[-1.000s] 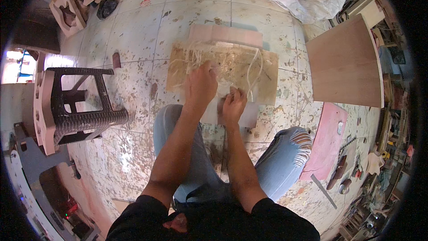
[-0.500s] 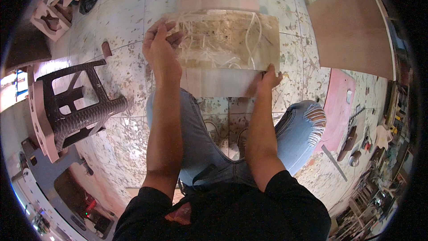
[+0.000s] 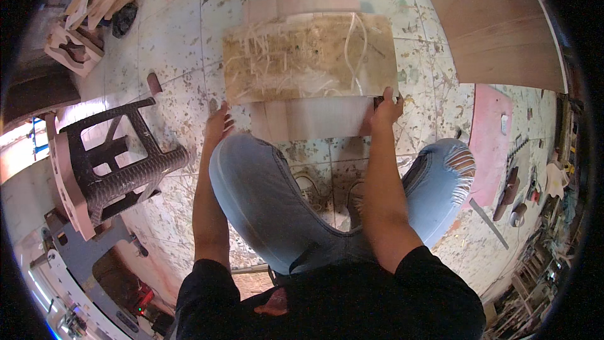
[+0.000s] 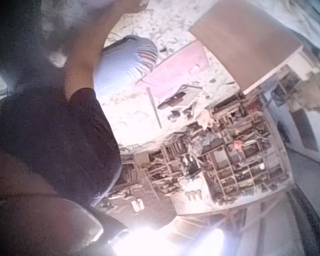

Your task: The person aligns two pieces of wood on the floor and uses a power drill to fasten them together. They then pick up a small container and apply a substance to the wood before drilling again.

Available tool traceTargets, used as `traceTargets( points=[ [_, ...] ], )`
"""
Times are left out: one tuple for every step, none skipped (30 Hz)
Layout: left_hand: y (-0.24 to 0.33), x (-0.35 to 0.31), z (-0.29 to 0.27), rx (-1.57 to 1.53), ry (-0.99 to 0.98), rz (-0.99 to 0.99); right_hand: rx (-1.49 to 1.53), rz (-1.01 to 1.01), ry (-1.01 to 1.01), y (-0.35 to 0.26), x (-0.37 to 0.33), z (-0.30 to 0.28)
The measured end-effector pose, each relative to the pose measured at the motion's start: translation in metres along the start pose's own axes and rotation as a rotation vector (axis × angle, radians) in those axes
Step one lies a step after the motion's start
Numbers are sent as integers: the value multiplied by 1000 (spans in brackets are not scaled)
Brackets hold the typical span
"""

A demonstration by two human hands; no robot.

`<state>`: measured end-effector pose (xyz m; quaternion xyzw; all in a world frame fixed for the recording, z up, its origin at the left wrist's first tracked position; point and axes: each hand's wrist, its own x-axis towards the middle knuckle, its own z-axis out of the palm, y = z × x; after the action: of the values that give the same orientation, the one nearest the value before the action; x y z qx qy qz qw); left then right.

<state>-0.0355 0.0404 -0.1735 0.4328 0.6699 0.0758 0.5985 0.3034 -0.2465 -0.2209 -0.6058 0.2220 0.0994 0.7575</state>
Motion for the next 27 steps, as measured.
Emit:
traceTargets(
  points=[
    [-8,4,14,-131,-69,8,7,3,-4,0,8,-5],
    [-15,8,28,-263,-136,15,14,5,-8,1,14,-11],
    [-19,12,39,-396,-202,21,21,27,0,2,19,-17],
    [-26,23,31,-515,-232,74,33,68,-10,5,12,-10],
    [-29,31,32,-527,-198,101,44,100,-13,6,10,-9],
    [-32,38,31,-540,-162,130,43,115,-34,7,7,-6],
    [-33,43,40,-556,-142,151,38,116,-44,6,10,-9],
    [-34,44,44,-578,-130,133,34,118,-58,4,13,-10],
    [-37,45,46,-601,-115,117,5,106,-54,3,13,-12],
    [-33,43,49,-612,-100,108,-10,102,-46,3,15,-15],
    [-32,39,54,-611,-99,115,-27,98,-39,2,16,-17],
    [-32,34,58,-611,-97,123,-66,101,-40,1,18,-19],
    [-32,32,59,-623,-96,129,-110,95,-48,0,20,-20],
    [-31,31,58,-623,-93,131,-154,89,-55,-1,22,-20],
    [-30,30,57,-622,-89,132,-115,89,-45,1,23,-18],
    [-31,29,54,-623,-77,130,-82,94,-40,2,18,-14],
    [-32,29,50,-623,-91,136,-50,101,-35,3,14,-10],
    [-32,29,45,-622,-104,142,-40,107,-28,2,10,-8],
    [-32,29,43,-619,-121,148,-29,113,-17,2,8,-9],
    [-32,29,42,-624,-134,153,-18,120,-7,1,6,-8],
    [-32,29,41,-628,-146,158,-62,94,-6,2,7,-6],
    [-32,27,44,-631,-167,157,-107,62,4,4,12,-11],
    [-31,26,48,-642,-158,164,-151,30,15,5,18,-15],
    [-30,25,53,-652,-149,170,-160,38,1,6,23,-19],
    [-31,24,52,-658,-132,178,-168,54,-16,6,22,-20],
    [-31,23,52,-658,-129,177,-176,70,-31,6,22,-20],
    [-30,22,51,-656,-126,176,-187,74,-26,6,21,-19]
  ],
)
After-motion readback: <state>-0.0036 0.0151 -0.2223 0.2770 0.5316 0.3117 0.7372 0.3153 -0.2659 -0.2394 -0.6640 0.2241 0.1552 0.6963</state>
